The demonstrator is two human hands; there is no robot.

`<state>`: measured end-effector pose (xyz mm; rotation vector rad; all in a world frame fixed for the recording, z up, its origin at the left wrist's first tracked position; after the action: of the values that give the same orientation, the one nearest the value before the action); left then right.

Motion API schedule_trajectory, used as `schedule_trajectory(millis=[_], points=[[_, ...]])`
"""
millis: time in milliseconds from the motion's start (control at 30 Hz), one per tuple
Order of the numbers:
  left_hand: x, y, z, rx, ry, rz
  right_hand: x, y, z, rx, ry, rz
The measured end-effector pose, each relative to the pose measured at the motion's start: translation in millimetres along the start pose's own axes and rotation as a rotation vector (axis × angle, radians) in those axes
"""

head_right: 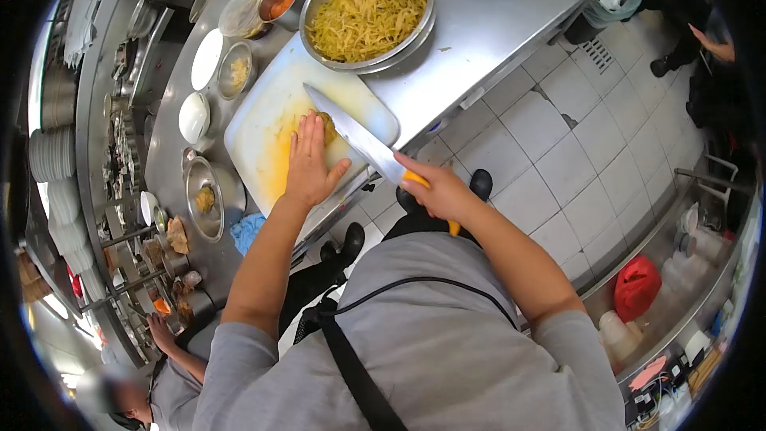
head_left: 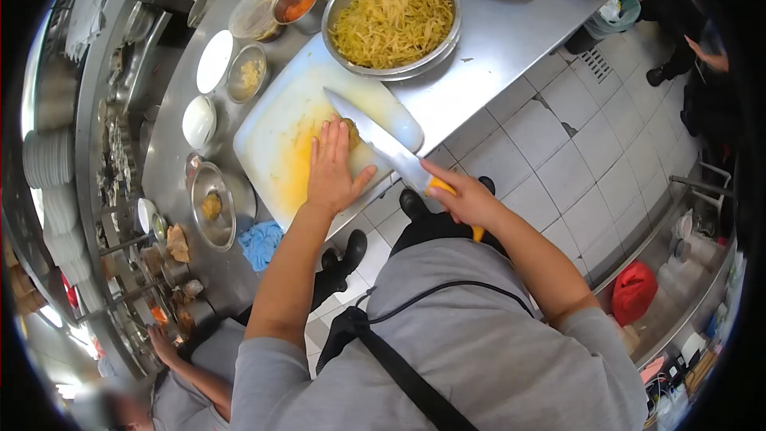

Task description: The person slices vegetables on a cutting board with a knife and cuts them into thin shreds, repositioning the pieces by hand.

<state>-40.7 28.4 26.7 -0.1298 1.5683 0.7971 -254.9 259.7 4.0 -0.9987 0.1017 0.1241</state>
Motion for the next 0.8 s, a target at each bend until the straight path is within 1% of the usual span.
schedule_trajectory(millis=[33,67,133,167,233,333,467,567,633,767,800], points=[[-1,1,0,-0.003,-0.024,0.002,1,6,9,0.047,-0.032,0.000],[-3,1,2,-0.009,-0.047,0.005,1,9,16,0.042,-0.043,0.007],[-3,-1,4,-0.026,-0.056,0.015,3,11,30,0.024,0.009,0.127],[-2,-2,2,-0.024,-0.066,0.025,3,10,25,0.024,0.004,0.129],[-6,1,1,-0.021,-0.075,0.036,2,-1,8,-0.077,0.069,0.247],[-5,2,2,-0.014,-0.074,0.033,6,-36,-30,-0.061,0.044,0.303],[-5,-1,2,-0.004,-0.069,0.001,12,-33,-38,-0.101,0.032,0.253],[-8,-1,2,-0.036,-0.084,0.004,17,-11,-9,-0.135,0.024,0.285],[-8,-1,3,-0.036,-0.075,0.005,19,-2,7,-0.164,0.075,0.237],[-9,5,0,-0.022,-0.065,0.034,29,-7,-25,-0.113,0.058,0.316],[-8,4,-3,-0.012,-0.066,0.036,37,-13,-42,-0.199,0.103,0.344]])
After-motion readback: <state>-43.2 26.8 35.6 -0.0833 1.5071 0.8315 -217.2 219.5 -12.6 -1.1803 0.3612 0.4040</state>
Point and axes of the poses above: each hand's wrist, its own z-axis away from the middle knuckle, its own x-axis out of the palm, y = z × x, the point moved 2 cm from there along -z, towards the middle knuckle, and after that the axes turned 15 degrees about z, right-handed, at the moved point
